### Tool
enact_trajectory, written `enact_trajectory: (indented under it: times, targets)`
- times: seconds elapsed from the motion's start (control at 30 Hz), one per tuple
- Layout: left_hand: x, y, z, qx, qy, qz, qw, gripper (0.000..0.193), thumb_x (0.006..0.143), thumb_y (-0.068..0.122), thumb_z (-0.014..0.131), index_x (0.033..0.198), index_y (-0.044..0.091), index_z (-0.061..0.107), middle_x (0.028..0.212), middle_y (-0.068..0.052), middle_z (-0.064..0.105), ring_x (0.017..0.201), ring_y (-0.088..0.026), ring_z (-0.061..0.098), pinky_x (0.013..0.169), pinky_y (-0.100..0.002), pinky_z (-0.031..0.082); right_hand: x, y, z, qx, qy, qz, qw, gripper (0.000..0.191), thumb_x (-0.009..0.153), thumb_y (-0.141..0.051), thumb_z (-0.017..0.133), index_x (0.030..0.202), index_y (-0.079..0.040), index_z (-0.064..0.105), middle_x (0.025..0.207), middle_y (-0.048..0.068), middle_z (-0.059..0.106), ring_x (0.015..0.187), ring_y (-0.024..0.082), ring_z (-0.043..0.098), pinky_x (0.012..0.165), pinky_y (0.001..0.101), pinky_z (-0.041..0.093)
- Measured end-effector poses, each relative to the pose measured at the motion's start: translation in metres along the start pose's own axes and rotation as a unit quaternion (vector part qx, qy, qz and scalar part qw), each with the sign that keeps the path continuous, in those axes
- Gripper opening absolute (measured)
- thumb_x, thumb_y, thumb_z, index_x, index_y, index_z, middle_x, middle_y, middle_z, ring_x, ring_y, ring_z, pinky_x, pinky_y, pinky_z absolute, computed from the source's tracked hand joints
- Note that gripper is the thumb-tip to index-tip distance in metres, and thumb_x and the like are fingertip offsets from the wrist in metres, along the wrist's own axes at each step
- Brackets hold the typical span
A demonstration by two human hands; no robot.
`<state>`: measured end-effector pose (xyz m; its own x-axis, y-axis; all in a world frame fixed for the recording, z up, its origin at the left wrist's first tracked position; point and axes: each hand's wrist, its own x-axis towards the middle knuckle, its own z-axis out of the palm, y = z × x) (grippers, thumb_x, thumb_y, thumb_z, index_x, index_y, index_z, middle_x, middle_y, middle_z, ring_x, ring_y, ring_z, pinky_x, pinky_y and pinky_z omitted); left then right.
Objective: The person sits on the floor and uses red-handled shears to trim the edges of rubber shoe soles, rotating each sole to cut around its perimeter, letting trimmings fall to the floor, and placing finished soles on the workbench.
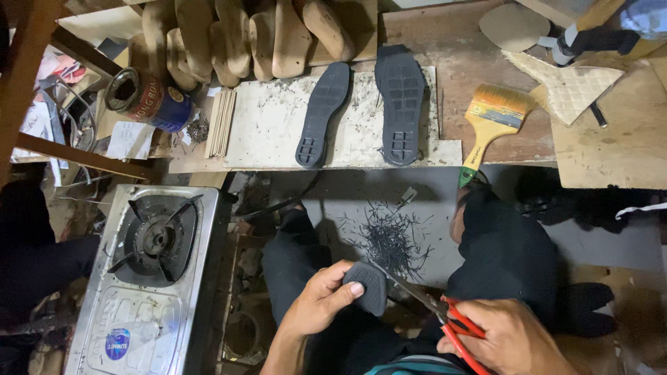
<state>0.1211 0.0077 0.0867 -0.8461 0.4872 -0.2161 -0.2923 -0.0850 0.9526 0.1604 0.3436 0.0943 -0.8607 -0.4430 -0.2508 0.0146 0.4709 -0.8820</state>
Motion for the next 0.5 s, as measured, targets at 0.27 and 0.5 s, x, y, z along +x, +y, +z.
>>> enact_trajectory:
  times: [0.27, 0.5]
  targets:
    - [0.010, 0.008, 0.038, -0.022, -0.082, -0.067, 0.994, 0.043, 0.100, 0.016, 0.061, 0.140, 0.002, 0.057, 0.114, -0.004, 0.070, 0.103, -0.011, 0.064, 0.092, -0.028, 0.053, 0.017, -0.015, 0.004, 0.195, 0.028, 0.029, 0.980, 0.035, 0.079, -0.018, 0.085, 0.107, -0.001, 0.072, 0.072, -0.001, 0.076, 0.063, 0.004, 0.072, 0.053, 0.0230, 0.059]
    - [0.007, -0.008, 0.061, 0.093, 0.114, 0.113, 0.983, 0.039, 0.100, 0.020, 0.063, 0.131, -0.004, 0.063, 0.120, -0.015, 0.068, 0.106, -0.023, 0.066, 0.088, -0.032, 0.055, 0.043, -0.029, 0.013, 0.185, 0.127, 0.145, 0.964, 0.025, 0.081, -0.020, 0.080, 0.084, 0.003, 0.071, 0.052, 0.007, 0.064, 0.041, 0.013, 0.060, 0.041, 0.0295, 0.047]
